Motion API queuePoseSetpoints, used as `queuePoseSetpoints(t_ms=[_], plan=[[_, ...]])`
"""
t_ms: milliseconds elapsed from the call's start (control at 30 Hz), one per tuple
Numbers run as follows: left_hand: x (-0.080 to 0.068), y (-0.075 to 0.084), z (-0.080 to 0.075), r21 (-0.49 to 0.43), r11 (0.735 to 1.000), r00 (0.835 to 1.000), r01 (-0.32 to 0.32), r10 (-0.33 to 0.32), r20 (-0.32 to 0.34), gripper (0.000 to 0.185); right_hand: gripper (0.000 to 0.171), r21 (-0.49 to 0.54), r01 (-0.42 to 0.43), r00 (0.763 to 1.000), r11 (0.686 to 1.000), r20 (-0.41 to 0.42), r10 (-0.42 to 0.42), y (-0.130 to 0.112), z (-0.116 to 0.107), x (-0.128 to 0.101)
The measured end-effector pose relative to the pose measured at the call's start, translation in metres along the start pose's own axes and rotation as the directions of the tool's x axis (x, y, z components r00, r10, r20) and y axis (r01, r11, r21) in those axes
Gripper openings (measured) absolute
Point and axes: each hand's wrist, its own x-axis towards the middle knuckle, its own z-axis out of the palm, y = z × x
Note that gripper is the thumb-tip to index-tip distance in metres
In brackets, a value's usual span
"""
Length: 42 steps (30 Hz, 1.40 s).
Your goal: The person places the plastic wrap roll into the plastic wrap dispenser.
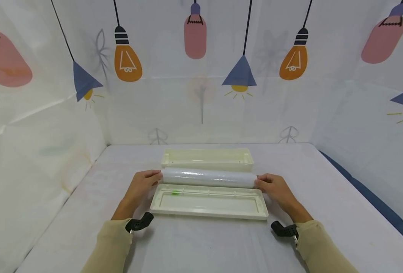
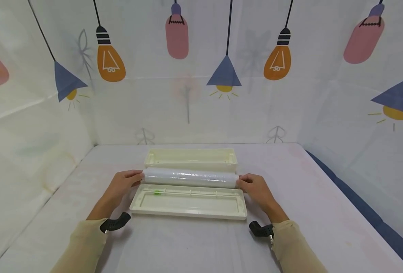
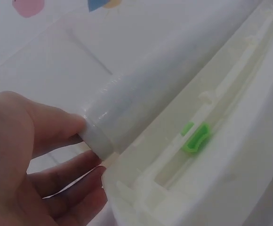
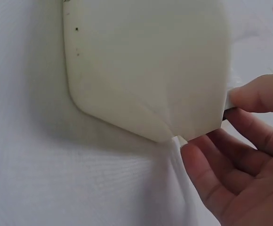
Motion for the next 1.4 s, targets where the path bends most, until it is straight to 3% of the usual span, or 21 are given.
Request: queuePoseSetpoints(t_ms=[267,700,1033,1400], plan=[[-0.0003,-0.0019,-0.0017,-0.060,0.997,0.999,-0.039,0.039,0.012,0.042,0.034,0.121,0.042,0.999,0.992,-0.019,-0.040,-0.0011,-0.0015,-0.0023],[-0.0022,0.0035,-0.0016,-0.152,0.981,0.991,-0.119,0.127,0.044,0.045,0.035,0.194,0.077,0.996,0.978,-0.069,-0.064,-0.0044,-0.0035,-0.0011],[-0.0021,0.0019,-0.0016,-0.134,0.982,0.989,-0.130,0.138,0.048,0.039,0.038,0.184,0.061,0.997,0.981,-0.055,-0.052,-0.0037,-0.0039,-0.0031],[-0.0039,0.0044,0.0006,-0.156,0.984,0.993,-0.090,0.100,0.056,0.047,0.038,0.187,0.055,0.998,0.981,-0.050,-0.047,-0.0070,-0.0055,-0.0042]])
